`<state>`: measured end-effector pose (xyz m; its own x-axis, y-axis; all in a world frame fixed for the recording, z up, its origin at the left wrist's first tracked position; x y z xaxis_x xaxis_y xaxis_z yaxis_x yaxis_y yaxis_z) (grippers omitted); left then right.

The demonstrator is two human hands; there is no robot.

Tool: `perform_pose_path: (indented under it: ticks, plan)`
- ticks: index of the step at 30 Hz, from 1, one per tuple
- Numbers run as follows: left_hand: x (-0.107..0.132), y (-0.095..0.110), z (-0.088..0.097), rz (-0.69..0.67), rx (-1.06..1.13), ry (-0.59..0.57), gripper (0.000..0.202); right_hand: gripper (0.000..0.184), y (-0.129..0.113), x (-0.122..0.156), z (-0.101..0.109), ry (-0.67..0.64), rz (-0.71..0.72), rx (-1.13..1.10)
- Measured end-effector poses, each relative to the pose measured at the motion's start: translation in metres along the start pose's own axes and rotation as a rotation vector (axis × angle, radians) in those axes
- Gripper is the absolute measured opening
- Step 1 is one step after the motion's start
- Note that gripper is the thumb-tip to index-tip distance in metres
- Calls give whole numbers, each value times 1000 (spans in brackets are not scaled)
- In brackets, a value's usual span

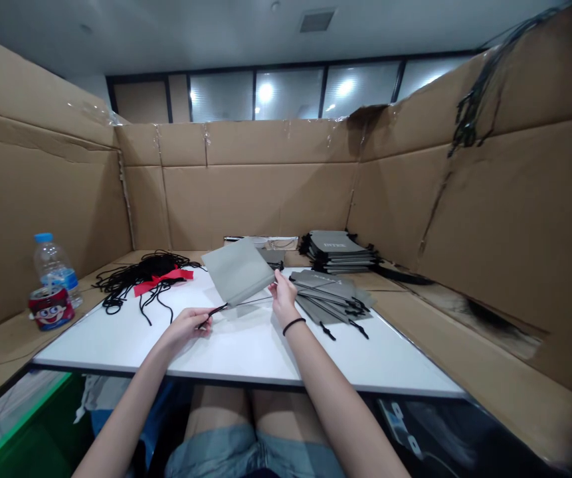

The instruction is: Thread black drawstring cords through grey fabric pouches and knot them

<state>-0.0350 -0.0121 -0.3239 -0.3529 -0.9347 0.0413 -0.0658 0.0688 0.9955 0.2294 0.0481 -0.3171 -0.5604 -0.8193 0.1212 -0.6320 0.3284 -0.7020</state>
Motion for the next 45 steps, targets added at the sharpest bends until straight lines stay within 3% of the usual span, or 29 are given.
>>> perform_pose_path:
  ticks: [10, 14, 20, 25, 29, 32, 35, 40, 45]
  plan:
    - [-1, 12, 20, -131, -205, 269, 33, 24, -4, -6, 9, 44, 64, 52]
    - [1, 20, 20, -205, -363, 289, 35, 30, -5, -4, 11, 44, 74, 70]
    - [4, 22, 21, -276, -503, 353, 21, 30, -3, 0, 17, 42, 78, 83]
    - [-14, 39, 7, -292, -659, 215, 27, 28, -7, -3, 18, 11, 90, 98]
    - [-30, 59, 2, -256, -534, 101, 27, 24, -16, -7, 18, -28, 83, 70]
    - [-29, 65, -4, -225, -421, 38, 31, 24, -27, -4, 18, -120, 91, 60]
    - [-21, 67, -9, -263, -340, 67, 35, 24, -42, 4, 26, -173, 130, 73]
    - [-20, 55, -18, -347, -272, 148, 34, 23, -60, 4, 56, -101, 137, 88]
    - [-33, 47, -31, -384, -285, 92, 29, 25, -74, -7, 72, 1, 224, 223]
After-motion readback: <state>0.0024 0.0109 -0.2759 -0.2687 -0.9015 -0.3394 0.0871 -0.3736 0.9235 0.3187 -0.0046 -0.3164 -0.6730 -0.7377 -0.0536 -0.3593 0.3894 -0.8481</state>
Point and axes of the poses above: each hand's wrist, its own x-axis away from the middle knuckle, its own z-axis out of the back of the hand, y = z × x, the point moved 9 cm from there along -x, towards the middle knuckle, and after that the axes turned 3 degrees about -x, right-handed, at the moved point
